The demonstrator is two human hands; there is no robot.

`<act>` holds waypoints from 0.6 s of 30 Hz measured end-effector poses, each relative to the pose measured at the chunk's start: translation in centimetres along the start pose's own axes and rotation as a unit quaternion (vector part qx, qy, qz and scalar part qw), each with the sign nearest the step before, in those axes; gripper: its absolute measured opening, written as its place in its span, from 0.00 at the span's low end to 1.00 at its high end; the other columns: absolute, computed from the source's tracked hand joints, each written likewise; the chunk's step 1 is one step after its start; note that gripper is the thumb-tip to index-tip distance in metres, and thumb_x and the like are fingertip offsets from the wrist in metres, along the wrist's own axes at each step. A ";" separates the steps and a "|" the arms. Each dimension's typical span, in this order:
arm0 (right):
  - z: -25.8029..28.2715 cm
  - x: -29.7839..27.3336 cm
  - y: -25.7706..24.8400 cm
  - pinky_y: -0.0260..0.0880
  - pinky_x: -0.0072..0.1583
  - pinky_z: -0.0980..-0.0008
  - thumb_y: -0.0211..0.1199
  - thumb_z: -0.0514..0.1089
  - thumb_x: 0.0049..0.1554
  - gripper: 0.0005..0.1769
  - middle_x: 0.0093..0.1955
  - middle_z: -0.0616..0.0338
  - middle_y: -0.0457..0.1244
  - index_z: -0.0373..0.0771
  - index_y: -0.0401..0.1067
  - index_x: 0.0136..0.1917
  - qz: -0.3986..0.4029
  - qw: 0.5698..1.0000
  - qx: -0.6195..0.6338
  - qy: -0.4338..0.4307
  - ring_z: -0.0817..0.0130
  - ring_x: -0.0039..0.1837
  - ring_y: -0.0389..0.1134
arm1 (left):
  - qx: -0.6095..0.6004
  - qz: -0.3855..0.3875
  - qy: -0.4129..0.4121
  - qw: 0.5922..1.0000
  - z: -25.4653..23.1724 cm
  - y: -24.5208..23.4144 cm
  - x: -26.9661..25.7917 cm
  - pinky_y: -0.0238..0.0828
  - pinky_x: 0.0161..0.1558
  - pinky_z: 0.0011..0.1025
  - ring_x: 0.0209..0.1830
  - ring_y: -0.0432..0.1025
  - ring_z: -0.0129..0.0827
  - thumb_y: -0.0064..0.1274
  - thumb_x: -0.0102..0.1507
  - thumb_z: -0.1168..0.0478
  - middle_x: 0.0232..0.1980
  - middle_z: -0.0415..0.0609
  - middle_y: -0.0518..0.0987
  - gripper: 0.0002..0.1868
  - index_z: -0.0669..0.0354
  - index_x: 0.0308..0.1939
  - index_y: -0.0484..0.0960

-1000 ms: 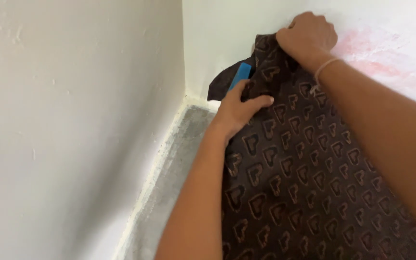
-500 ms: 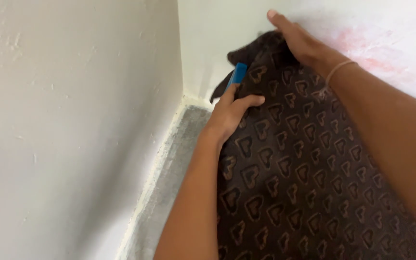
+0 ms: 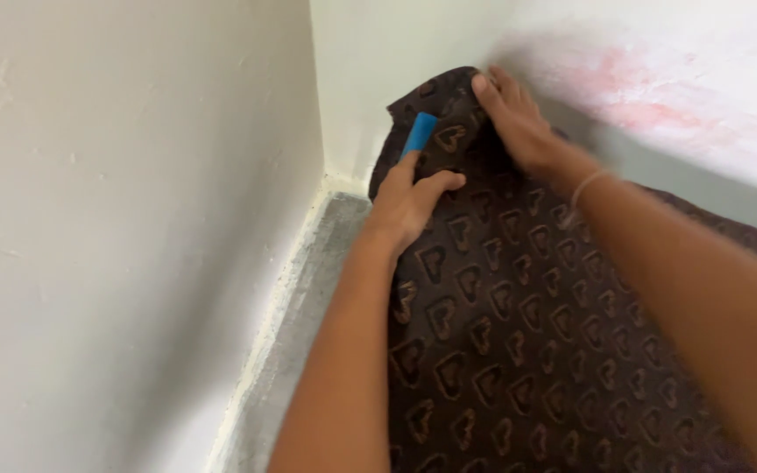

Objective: The person spreads a dark heart-patterned sheet over a mattress on a blue metal bed frame. They smooth the sheet across the surface, then tuck the edges under the mattress along the sides and corners to secure it.

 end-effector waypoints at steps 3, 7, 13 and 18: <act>-0.7 -4.5 -0.3 0.31 0.78 0.43 0.34 0.78 0.61 0.50 0.84 0.46 0.40 0.47 0.41 0.84 -0.133 0.986 -0.070 0.074 0.45 0.84 0.36 | -0.033 0.043 -0.045 0.998 -0.9 0.2 -1.1 0.73 0.53 0.44 0.51 0.78 0.56 0.55 0.52 0.45 0.48 0.65 0.83 0.40 0.63 0.65 0.78; 2.2 -8.2 0.6 0.27 0.75 0.37 0.41 0.73 0.65 0.45 0.85 0.46 0.36 0.51 0.38 0.84 -0.157 0.979 -0.124 0.029 0.44 0.85 0.32 | -0.006 0.028 -0.018 0.999 0.0 0.4 0.4 0.70 0.57 0.36 0.55 0.77 0.48 0.56 0.52 0.44 0.54 0.57 0.81 0.41 0.59 0.67 0.74; 11.9 -12.7 2.1 0.43 0.83 0.49 0.45 0.54 0.68 0.20 0.79 0.56 0.53 0.53 0.60 0.71 -0.175 0.930 -0.215 -0.242 0.54 0.86 0.49 | 0.361 0.032 -0.060 0.930 -2.0 -1.0 -3.8 0.61 0.70 0.41 0.72 0.60 0.48 0.44 0.63 0.34 0.70 0.52 0.63 0.39 0.52 0.72 0.72; 12.4 -11.7 4.7 0.41 0.75 0.42 0.46 0.54 0.66 0.21 0.74 0.57 0.53 0.46 0.61 0.68 -0.038 0.966 -0.194 -0.169 0.59 0.77 0.52 | 0.198 -0.001 -0.091 0.976 4.0 -1.5 -6.8 0.71 0.62 0.40 0.80 0.41 0.54 0.42 0.63 0.30 0.79 0.56 0.45 0.56 0.55 0.81 0.33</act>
Point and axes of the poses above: each hand's wrist, its own x-axis towards the middle knuckle, its own y-axis out of the palm, z = x × y, the point moved 9 cm from there along x, towards the middle knuckle
